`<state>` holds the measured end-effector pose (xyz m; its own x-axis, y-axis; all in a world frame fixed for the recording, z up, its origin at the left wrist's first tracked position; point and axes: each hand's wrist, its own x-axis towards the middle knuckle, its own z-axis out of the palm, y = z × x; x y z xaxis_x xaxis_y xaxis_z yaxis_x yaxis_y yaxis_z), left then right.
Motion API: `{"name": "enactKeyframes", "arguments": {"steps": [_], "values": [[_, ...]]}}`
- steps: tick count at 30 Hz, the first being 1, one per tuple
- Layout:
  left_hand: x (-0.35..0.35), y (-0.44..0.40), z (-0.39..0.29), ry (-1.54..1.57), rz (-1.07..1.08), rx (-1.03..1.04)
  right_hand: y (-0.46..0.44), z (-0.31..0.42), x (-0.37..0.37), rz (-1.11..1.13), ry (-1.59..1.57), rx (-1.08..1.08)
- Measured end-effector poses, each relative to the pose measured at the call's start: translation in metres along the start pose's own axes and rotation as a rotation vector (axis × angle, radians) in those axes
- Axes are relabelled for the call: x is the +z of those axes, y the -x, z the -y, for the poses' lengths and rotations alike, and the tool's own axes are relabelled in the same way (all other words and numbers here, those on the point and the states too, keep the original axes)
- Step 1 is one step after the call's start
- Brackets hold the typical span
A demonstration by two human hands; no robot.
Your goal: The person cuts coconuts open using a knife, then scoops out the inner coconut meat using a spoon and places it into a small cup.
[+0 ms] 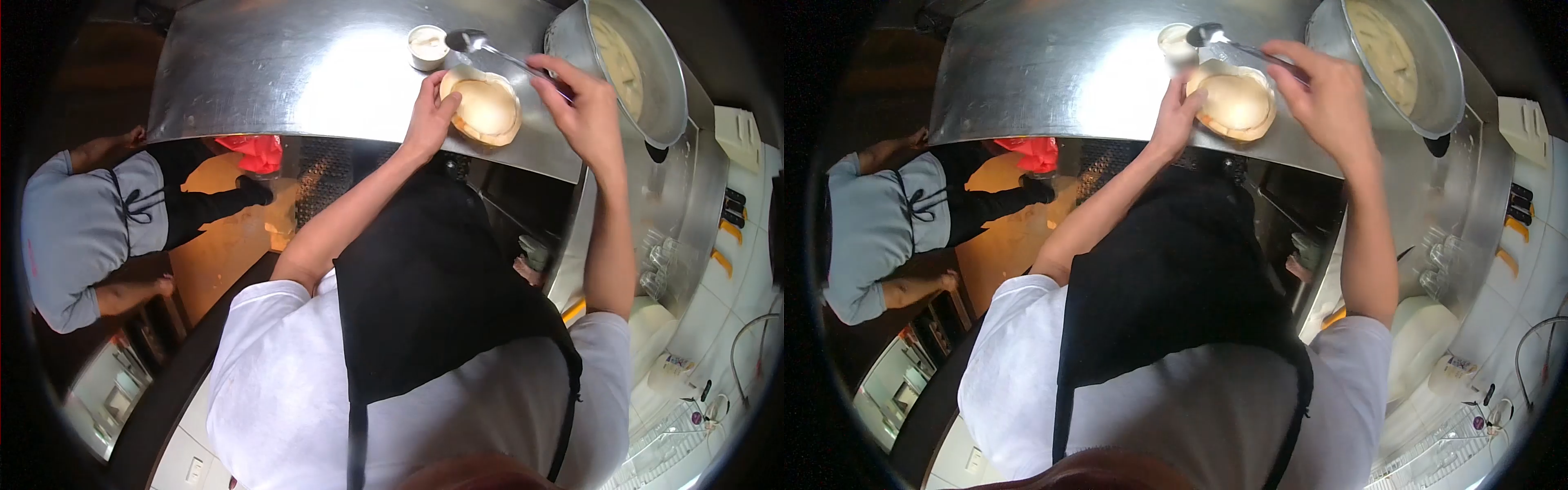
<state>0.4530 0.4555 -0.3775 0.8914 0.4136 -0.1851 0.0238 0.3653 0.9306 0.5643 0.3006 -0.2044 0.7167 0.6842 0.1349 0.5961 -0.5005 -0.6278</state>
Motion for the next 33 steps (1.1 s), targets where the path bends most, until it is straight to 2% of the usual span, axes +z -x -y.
{"name": "enactKeyframes", "arguments": {"steps": [4,5,9,13,17,20,23,26,29,33], "values": [[0.005,0.011,-0.006,-0.055,0.023,0.057,0.038,-0.003,-0.029,0.086,0.008,0.228],[0.005,0.011,-0.005,-0.088,0.020,0.067,0.050,-0.012,-0.029,0.075,0.025,0.174],[0.011,0.017,-0.002,-0.242,0.012,0.141,0.078,-0.025,-0.021,0.180,-0.009,0.211],[0.023,0.017,-0.013,-0.281,0.013,0.181,0.093,-0.036,-0.001,0.092,-0.098,0.057],[0.023,0.004,-0.008,-0.206,0.029,0.079,0.106,-0.055,0.017,-0.003,-0.064,-0.073],[0.024,0.002,-0.011,-0.227,0.038,0.120,0.125,-0.071,0.017,0.099,-0.078,0.013],[0.022,-0.005,-0.015,-0.251,0.061,0.131,0.129,-0.069,0.006,0.213,-0.153,0.312],[0.029,0.004,-0.023,-0.348,0.069,0.192,0.130,-0.059,0.005,0.092,-0.063,0.128],[0.035,0.009,-0.025,-0.450,0.090,0.293,0.135,-0.057,0.016,0.081,0.304,-0.090],[0.041,0.013,-0.025,-0.485,0.137,0.322,0.149,-0.038,0.033,0.307,0.527,0.041]]}}
